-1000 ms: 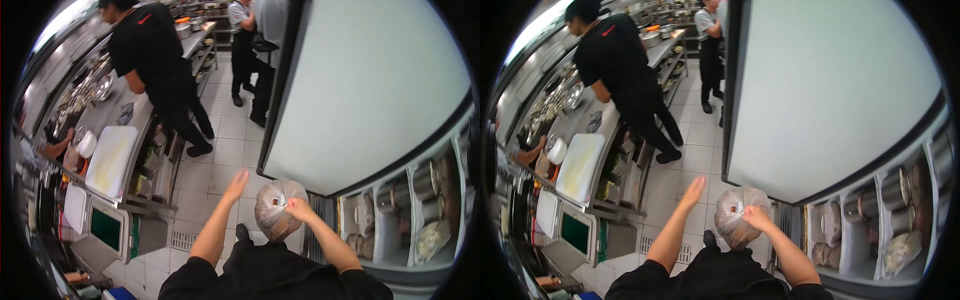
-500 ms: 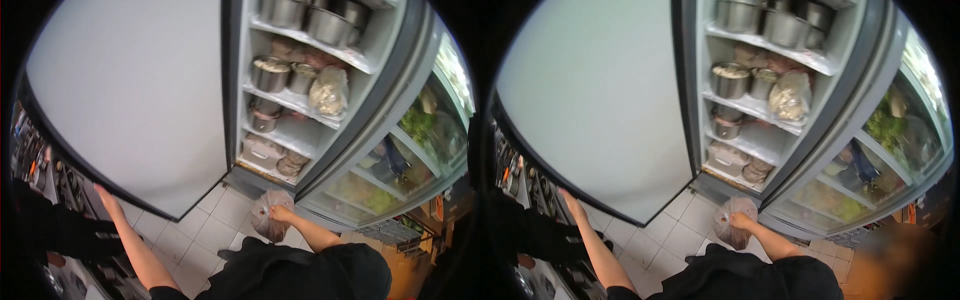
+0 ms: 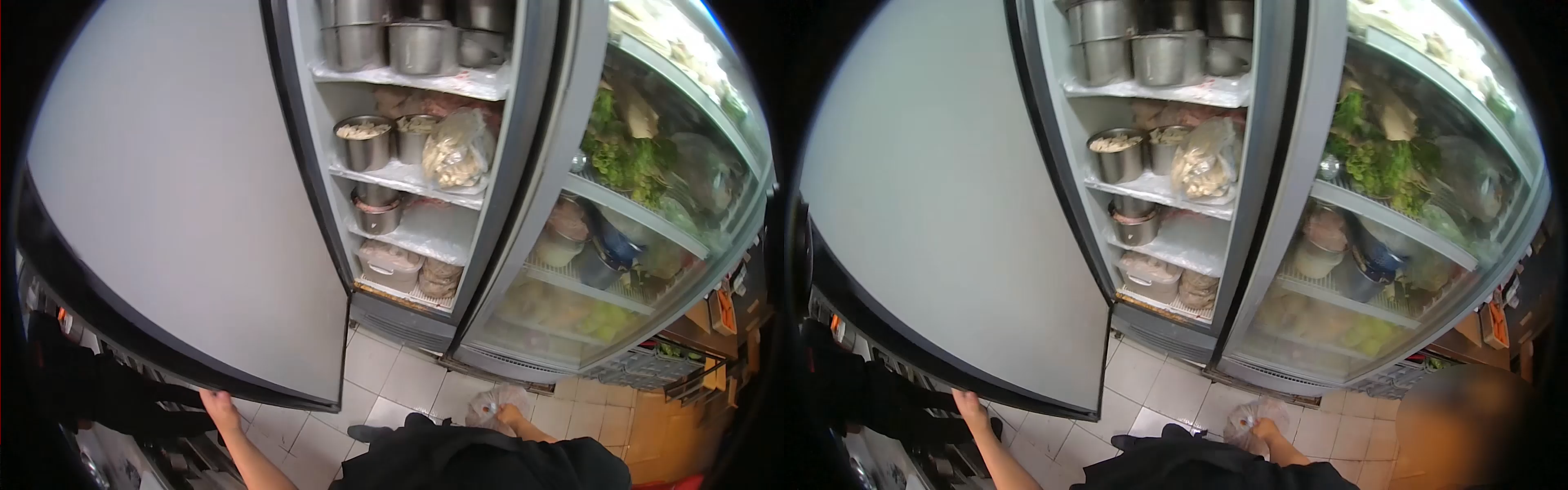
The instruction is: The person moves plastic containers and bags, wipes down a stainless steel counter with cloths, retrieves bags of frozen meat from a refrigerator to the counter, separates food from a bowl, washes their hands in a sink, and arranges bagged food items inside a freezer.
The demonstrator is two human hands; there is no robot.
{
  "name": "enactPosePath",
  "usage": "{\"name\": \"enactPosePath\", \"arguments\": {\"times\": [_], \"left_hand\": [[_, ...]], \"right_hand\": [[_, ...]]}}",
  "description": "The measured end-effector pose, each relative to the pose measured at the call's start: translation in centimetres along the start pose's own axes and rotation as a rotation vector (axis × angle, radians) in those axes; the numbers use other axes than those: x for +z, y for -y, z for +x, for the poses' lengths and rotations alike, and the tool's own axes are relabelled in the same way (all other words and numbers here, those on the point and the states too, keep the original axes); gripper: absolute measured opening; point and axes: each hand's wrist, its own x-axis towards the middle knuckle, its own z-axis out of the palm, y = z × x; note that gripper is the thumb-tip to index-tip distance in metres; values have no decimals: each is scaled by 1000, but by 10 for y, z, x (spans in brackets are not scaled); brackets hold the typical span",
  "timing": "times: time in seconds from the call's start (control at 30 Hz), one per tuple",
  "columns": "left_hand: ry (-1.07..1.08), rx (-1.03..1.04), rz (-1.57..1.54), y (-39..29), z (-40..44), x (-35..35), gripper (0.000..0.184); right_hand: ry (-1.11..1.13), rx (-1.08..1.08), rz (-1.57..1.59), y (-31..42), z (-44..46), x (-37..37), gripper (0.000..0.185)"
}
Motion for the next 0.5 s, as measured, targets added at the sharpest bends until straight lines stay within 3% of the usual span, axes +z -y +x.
{"name": "enactPosePath", "arguments": {"times": [0.07,0.13,0.23,0.33,0.37,0.5], "left_hand": [[79,4,63,-41,-3,34,93],[122,77,84,-82,-3,80,106],[121,163,-127,-132,1,159,128],[157,436,0,-158,4,230,126],[147,371,-71,-164,-2,256,122],[147,425,-28,-187,1,339,117]], "right_hand": [[43,-238,-200,-112,14,63,30],[-45,11,-68,-90,-45,23,40],[-74,396,58,-86,-105,4,39],[-142,526,172,-94,-134,-1,36],[-168,564,208,-99,-144,2,35],[-270,707,365,-123,-199,45,32]]}}
